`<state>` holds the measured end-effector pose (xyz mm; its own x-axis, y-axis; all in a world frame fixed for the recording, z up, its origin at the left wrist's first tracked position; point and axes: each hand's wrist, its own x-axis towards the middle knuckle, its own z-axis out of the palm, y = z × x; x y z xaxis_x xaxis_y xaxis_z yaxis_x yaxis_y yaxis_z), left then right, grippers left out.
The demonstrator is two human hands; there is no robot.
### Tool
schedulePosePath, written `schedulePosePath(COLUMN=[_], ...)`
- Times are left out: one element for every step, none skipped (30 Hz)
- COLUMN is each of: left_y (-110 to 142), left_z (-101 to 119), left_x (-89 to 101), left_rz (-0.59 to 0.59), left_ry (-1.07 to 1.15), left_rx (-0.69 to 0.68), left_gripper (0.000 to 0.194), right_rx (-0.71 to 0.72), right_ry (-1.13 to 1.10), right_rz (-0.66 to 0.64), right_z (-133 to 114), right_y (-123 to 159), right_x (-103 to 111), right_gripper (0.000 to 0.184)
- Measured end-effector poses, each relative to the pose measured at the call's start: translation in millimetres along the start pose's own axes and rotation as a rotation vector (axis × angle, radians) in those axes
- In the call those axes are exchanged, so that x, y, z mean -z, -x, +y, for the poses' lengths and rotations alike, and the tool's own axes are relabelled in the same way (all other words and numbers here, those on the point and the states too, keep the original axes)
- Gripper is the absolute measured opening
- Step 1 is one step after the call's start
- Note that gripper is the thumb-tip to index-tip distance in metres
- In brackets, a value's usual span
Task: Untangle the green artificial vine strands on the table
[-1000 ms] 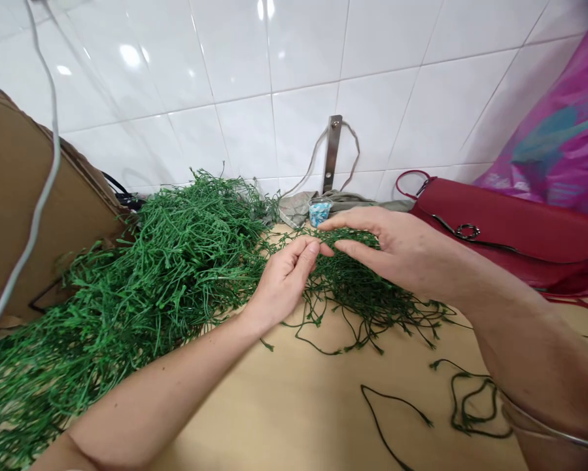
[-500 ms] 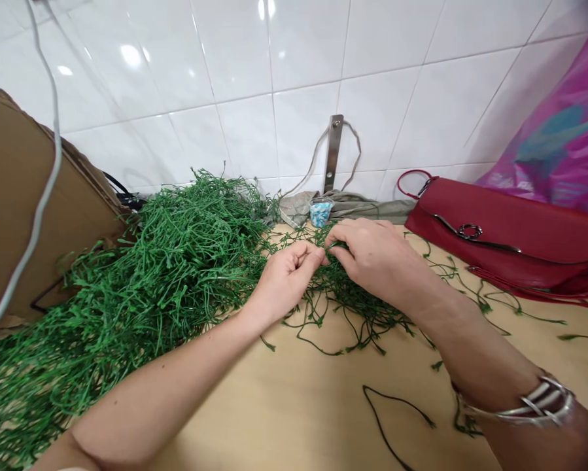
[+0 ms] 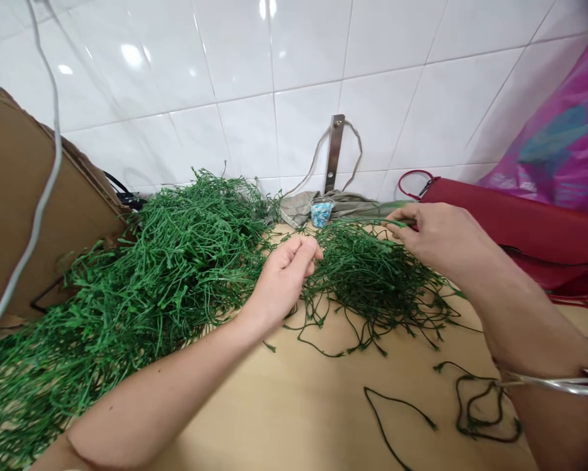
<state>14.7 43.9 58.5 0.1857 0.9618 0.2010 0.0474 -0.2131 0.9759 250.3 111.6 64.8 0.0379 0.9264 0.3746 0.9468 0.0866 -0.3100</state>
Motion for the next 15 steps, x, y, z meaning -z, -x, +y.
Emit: schedulePosePath(left_y=[-3,-6,-8,-9,-9,-9,-9,-8,-8,-7,-7,-6,-6,-6,-5], left_z=[-4,-7,-10,-12,-13,-14,-14,-14,-13,-13,-13,-13,-13,-13,-13], left_x=[0.2,0.4,0.4,0.2,0.0,-0.2,-0.4,-0.6,-0.8,-1.0,-1.2,-1.4,-1.6,-1.8,-1.9], left_rz=[0.02,0.028,0.027,0.021,0.015,0.011,0.008,0.006,0.003,0.0,-0.006,-0.017,-0.03,-0.044,-0.057], left_ry=[0.036,0.063,0.079,0.088,0.093,0.096,0.097,0.097,0.094,0.09,0.084,0.076,0.068,0.061,0.056], left_rx=[0.015,0.025,0.032,0.035,0.034,0.032,0.03,0.027,0.023,0.019,0.016,0.014,0.01,0.006,0.001], left_gripper=[0.03,0.03,0.029,0.029,0.029,0.029,0.029,0.03,0.03,0.03,0.031,0.031,0.031,0.032,0.032], right_rx=[0.002,0.003,0.001,0.002,0.01,0.024,0.045,0.072,0.098,0.123,0.148,0.171,0.195,0.22,0.242], right_ry=[-0.001,-0.015,-0.04,-0.08,-0.133,-0.198,-0.277,-0.368,-0.463,-0.549,-0.617,-0.661,-0.681,-0.684,-0.683], right_rz=[-0.023,-0.036,-0.035,-0.01,0.026,0.062,0.083,0.074,0.037,-0.014,-0.062,-0.098,-0.126,-0.155,-0.189], right_z=[0,-1,-4,-8,-13,-18,-24,-29,-34,-39,-42,-45,-47,-49,-50], right_y=[1,2,4,6,8,9,11,13,14,15,16,17,17,18,19], right_x=[6,11,15,19,22,24,26,27,27,26,23,20,16,12,8], right_gripper=[0.025,0.029,0.032,0.035,0.036,0.035,0.034,0.033,0.033,0.035,0.038,0.043,0.049,0.052,0.053])
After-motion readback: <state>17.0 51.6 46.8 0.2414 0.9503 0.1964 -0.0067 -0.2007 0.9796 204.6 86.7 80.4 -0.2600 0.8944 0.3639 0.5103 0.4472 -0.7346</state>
